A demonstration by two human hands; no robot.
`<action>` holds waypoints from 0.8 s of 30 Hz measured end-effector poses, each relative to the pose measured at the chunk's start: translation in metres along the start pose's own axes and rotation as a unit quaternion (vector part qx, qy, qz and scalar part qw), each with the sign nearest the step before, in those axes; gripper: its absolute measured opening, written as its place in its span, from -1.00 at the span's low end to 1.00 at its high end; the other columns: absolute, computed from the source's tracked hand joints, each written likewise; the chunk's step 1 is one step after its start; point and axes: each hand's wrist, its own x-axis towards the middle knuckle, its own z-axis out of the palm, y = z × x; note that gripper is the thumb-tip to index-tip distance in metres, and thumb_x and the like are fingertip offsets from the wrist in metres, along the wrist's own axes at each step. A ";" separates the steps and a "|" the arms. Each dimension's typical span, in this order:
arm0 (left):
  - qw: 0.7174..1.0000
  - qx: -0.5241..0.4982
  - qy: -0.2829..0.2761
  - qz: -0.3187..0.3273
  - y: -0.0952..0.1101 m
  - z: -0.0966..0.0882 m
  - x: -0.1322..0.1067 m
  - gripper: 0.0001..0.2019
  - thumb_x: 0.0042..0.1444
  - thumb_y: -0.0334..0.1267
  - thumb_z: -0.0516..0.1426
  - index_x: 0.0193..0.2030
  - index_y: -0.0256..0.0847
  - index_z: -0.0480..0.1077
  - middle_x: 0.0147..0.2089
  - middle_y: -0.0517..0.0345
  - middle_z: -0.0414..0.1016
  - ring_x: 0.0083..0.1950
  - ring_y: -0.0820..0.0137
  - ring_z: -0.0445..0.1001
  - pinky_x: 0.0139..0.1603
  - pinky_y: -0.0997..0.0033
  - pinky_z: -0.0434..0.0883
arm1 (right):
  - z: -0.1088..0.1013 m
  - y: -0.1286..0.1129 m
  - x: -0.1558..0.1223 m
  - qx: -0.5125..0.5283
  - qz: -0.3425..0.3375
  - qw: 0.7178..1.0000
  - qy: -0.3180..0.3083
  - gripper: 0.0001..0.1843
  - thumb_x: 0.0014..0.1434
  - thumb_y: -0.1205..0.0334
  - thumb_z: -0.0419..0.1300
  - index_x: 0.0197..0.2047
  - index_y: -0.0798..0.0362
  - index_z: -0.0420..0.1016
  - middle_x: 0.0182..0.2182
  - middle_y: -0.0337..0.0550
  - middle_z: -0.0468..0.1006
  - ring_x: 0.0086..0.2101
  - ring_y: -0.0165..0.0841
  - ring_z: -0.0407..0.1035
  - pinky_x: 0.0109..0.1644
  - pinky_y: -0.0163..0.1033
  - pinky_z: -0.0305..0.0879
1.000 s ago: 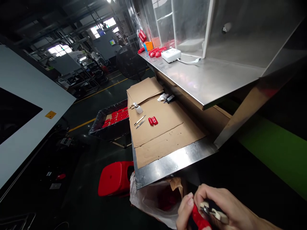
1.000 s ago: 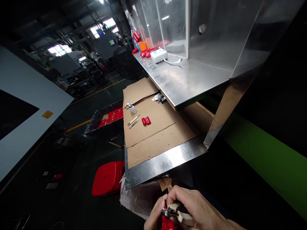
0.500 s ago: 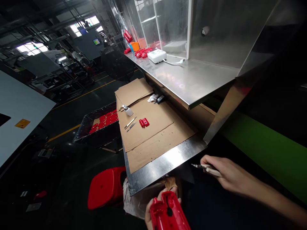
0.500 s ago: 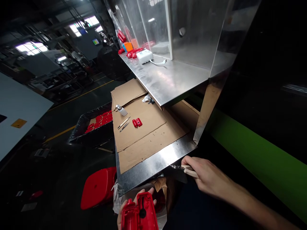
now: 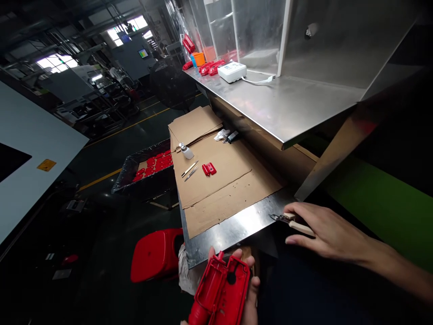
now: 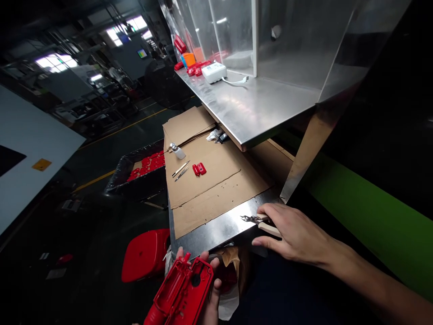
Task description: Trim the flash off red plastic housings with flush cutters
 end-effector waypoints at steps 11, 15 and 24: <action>0.990 -0.115 0.079 0.005 -0.002 0.020 0.003 -0.48 0.24 0.18 0.13 0.24 0.02 0.45 0.29 -0.07 0.49 0.29 0.08 0.48 0.30 -0.02 0.43 | -0.016 -0.089 0.036 -0.036 -0.419 0.907 0.039 -0.52 0.38 -0.06 0.17 0.12 0.19 0.44 -0.08 0.03 0.56 -0.10 -0.22 0.41 0.03 -0.05 0.39; 0.984 -0.079 0.156 0.020 -0.002 0.025 -0.001 -0.51 0.13 0.10 0.29 0.14 -0.05 0.55 0.25 0.04 0.54 0.36 0.07 0.40 0.39 0.13 0.35 | -0.016 -0.115 0.043 -0.101 -0.480 0.871 0.038 -0.62 0.44 0.10 0.07 -0.01 0.22 0.57 -0.17 -0.02 0.59 -0.17 -0.19 0.42 -0.02 -0.02 0.38; 0.972 -0.200 0.124 0.014 -0.003 0.040 -0.006 -0.83 0.24 -0.13 0.27 -0.22 -0.16 0.66 -0.26 0.16 0.71 -0.15 0.54 0.65 0.04 0.79 0.42 | -0.013 -0.131 0.047 -0.121 -0.515 0.849 -0.004 -0.70 0.37 0.32 0.02 -0.19 0.17 0.59 -0.30 -0.12 0.51 -0.31 -0.27 0.28 -0.18 -0.08 0.31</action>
